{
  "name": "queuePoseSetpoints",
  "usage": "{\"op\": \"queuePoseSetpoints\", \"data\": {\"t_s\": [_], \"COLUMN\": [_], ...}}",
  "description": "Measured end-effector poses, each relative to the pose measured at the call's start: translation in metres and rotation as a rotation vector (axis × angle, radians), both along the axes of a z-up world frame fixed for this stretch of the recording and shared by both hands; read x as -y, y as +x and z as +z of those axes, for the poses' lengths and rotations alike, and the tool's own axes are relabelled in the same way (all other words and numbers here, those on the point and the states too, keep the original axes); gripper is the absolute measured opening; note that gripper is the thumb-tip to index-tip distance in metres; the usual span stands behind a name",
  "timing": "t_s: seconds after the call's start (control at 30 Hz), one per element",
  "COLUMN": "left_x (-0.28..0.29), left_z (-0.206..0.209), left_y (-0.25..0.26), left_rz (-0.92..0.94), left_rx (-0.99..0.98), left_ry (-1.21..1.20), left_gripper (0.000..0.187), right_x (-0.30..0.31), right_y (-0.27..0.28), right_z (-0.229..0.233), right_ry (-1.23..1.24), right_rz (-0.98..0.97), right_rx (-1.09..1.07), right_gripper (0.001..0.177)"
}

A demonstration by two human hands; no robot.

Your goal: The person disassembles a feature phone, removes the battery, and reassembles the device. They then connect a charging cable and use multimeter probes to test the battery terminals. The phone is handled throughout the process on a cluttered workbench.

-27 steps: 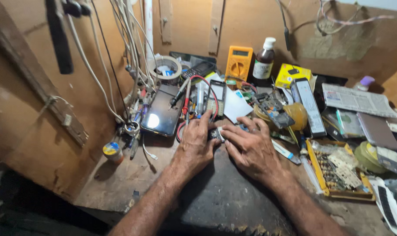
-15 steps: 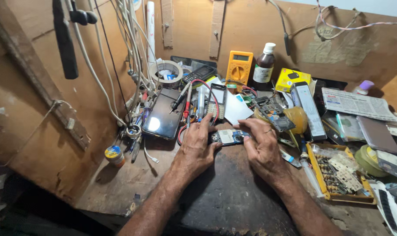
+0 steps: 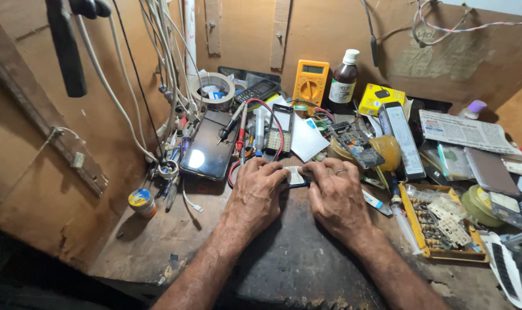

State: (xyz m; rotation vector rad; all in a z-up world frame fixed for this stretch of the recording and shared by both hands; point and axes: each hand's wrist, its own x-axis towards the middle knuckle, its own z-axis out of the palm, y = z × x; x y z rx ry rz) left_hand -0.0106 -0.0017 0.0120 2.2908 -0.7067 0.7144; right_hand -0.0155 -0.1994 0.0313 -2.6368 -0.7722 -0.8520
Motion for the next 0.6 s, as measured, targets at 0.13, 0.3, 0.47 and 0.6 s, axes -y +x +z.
{"op": "queuePoseSetpoints", "data": {"t_s": [0.13, 0.3, 0.47, 0.6], "left_x": [0.001, 0.000, 0.002, 0.003], "left_z": [0.006, 0.010, 0.015, 0.016], "left_y": [-0.002, -0.010, -0.011, -0.010], "left_rz": [0.024, -0.054, -0.044, -0.022], "left_rx": [0.064, 0.214, 0.175, 0.181], "left_ry": [0.066, 0.083, 0.154, 0.190], "left_gripper": [0.027, 0.034, 0.017, 0.015], "right_x": [-0.003, 0.000, 0.003, 0.008], "right_y": [-0.002, -0.001, 0.001, 0.000], "right_z": [0.003, 0.000, -0.001, -0.001], "right_ry": [0.013, 0.041, 0.111, 0.264], "right_rz": [-0.026, -0.007, 0.049, 0.007], "right_rx": [-0.040, -0.035, -0.041, 0.025], "right_gripper": [0.027, 0.029, 0.030, 0.030]}}
